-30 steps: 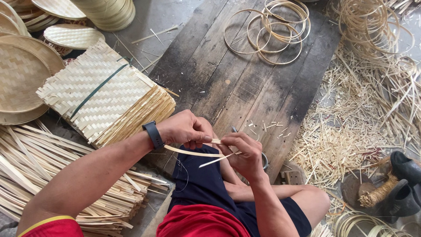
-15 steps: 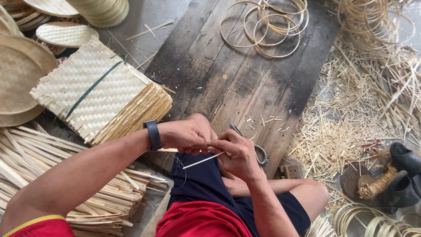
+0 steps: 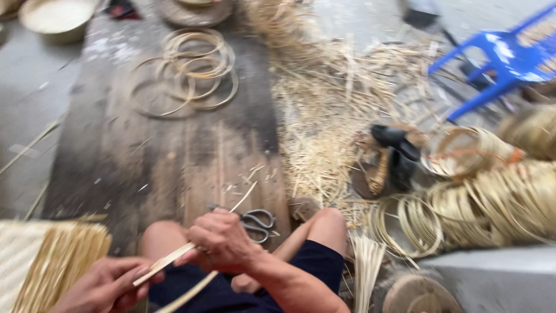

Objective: The person constructs circular bamboo frames by bending thin strips into hoops, securing the ends with small wooden pins, and trimming excess material with scissors.

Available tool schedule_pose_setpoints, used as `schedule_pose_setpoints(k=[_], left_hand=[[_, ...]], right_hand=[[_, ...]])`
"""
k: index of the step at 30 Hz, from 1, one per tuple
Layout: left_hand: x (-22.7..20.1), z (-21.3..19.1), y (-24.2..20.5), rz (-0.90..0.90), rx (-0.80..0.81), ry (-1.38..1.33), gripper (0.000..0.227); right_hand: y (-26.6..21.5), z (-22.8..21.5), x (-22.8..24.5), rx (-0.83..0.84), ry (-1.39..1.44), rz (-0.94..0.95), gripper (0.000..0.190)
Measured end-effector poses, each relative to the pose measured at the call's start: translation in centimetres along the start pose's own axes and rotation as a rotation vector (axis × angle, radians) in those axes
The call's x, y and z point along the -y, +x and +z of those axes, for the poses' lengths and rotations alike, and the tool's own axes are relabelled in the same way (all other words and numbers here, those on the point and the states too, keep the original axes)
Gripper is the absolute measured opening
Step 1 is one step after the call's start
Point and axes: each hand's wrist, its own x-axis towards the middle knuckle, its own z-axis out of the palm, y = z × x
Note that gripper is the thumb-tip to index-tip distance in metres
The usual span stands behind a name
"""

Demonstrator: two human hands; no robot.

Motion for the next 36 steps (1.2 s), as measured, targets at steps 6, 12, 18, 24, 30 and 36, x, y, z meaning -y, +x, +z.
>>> schedule_pose_setpoints(k=[6, 12, 18, 24, 30, 36], left_hand=[[8.7, -2.9, 8.3, 0.161, -0.326, -0.289, 0.031], [9.6, -4.6, 14.1, 0.145, -0.522, -0.268, 0.029], [10.0, -6.6, 16.7, 0.146, -0.647, -0.262, 0.027], [10.8, -5.9, 16.8, 0.144, -0.667, -0.305, 0.026], [10.3, -3.8, 15.8, 0.164, -0.596, -0.371, 0.024], [4.6, 3.6, 7.6, 0.325, -0.392, -0.422, 0.023]], right_hand=[[-1.1, 0.9, -0.5, -0.097, 0.105, 0.204, 0.060], [-1.4, -0.1, -2.7, -0.221, 0.117, 0.216, 0.058], [-4.4, 3.6, -3.9, -0.337, 0.549, 0.546, 0.059], [-5.6, 3.3, -7.7, -0.415, 0.636, 0.584, 0.059], [-7.5, 4.7, -10.6, -0.412, 0.815, 0.776, 0.060], [-5.8, -4.0, -10.6, -0.595, 0.212, 0.498, 0.052]])
